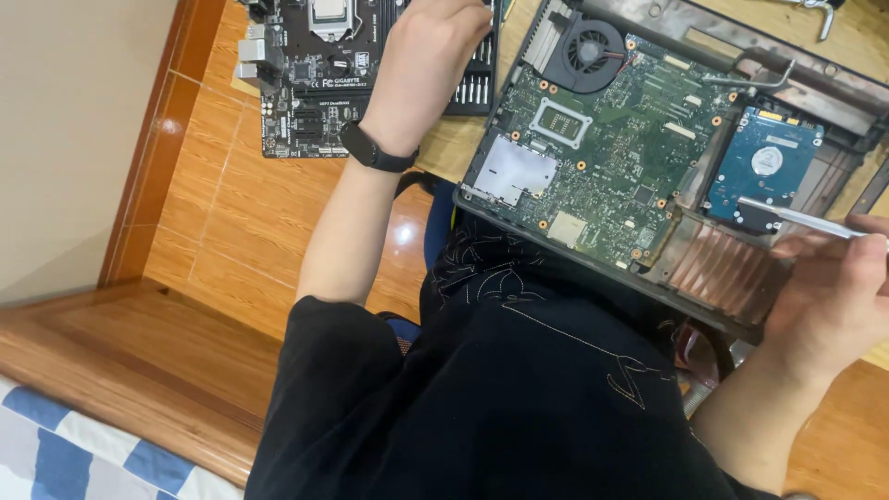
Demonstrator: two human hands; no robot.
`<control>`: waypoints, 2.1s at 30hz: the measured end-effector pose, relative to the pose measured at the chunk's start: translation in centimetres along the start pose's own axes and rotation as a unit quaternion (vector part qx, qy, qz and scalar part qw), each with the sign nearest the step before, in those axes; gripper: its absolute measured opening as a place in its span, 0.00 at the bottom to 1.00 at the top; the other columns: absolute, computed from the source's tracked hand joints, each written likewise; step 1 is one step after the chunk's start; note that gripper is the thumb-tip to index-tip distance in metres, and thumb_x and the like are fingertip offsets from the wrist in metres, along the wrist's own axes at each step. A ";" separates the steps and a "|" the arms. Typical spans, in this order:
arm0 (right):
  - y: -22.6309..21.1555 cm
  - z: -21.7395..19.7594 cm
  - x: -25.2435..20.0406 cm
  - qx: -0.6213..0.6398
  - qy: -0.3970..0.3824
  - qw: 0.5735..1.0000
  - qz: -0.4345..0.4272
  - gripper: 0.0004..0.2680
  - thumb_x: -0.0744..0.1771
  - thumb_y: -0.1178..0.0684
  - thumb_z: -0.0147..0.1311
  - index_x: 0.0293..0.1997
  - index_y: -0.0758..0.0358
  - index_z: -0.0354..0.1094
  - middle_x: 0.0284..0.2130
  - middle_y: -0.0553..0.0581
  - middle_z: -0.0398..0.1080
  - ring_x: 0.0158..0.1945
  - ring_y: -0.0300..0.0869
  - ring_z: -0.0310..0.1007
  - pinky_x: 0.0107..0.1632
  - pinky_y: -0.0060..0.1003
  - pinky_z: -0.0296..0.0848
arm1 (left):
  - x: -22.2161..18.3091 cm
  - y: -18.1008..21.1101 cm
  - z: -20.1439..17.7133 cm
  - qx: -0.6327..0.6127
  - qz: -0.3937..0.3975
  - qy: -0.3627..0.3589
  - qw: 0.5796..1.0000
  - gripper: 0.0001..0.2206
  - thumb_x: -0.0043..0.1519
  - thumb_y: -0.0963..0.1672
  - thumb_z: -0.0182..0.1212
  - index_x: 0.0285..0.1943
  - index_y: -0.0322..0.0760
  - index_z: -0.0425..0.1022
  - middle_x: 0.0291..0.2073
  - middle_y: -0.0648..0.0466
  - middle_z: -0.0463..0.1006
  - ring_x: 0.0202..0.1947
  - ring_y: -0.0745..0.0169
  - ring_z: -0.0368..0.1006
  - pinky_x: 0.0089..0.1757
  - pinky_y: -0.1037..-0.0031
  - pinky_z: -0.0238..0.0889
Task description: Installing a 2.5-inch hard drive into a computer chassis and securing it with screws using a precision screwdriver.
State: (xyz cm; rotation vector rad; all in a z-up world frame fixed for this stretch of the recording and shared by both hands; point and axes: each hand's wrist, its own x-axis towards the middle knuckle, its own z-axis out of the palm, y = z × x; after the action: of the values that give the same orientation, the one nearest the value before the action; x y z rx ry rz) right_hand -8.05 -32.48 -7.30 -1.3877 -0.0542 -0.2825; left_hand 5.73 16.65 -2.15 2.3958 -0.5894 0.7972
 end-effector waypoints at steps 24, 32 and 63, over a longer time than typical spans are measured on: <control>0.0 0.3 -0.3 0.005 -0.022 1.000 0.010 0.08 0.77 0.55 0.48 0.57 0.73 0.62 0.39 0.67 0.69 0.39 0.48 0.71 0.47 0.40 0.73 | -0.3 -0.4 -0.2 0.001 -0.024 -0.110 0.994 0.13 0.61 0.32 0.56 0.54 0.24 0.78 0.52 0.42 0.76 0.53 0.39 0.73 0.53 0.58 0.68; -0.2 0.6 -0.1 0.000 -0.015 1.000 0.010 0.08 0.77 0.56 0.48 0.57 0.73 0.61 0.39 0.66 0.69 0.39 0.49 0.72 0.47 0.40 0.73 | -0.5 -0.5 -1.6 -0.022 -0.023 -0.097 0.995 0.16 0.63 0.34 0.57 0.61 0.28 0.76 0.56 0.39 0.75 0.58 0.37 0.71 0.57 0.58 0.67; -0.2 0.6 -0.1 -0.003 -0.023 1.000 0.011 0.07 0.77 0.57 0.47 0.57 0.73 0.61 0.39 0.67 0.70 0.39 0.50 0.72 0.47 0.41 0.73 | -1.6 2.7 -3.4 0.108 0.020 -0.176 0.978 0.27 0.49 0.43 0.78 0.59 0.31 0.79 0.60 0.37 0.72 0.60 0.41 0.68 0.60 0.59 0.62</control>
State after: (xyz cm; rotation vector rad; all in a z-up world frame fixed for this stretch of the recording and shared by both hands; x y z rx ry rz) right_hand -8.09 -31.94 -6.96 -1.3994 -0.0770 -0.2331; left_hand 1.67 17.02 0.05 2.7607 -0.7221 0.4717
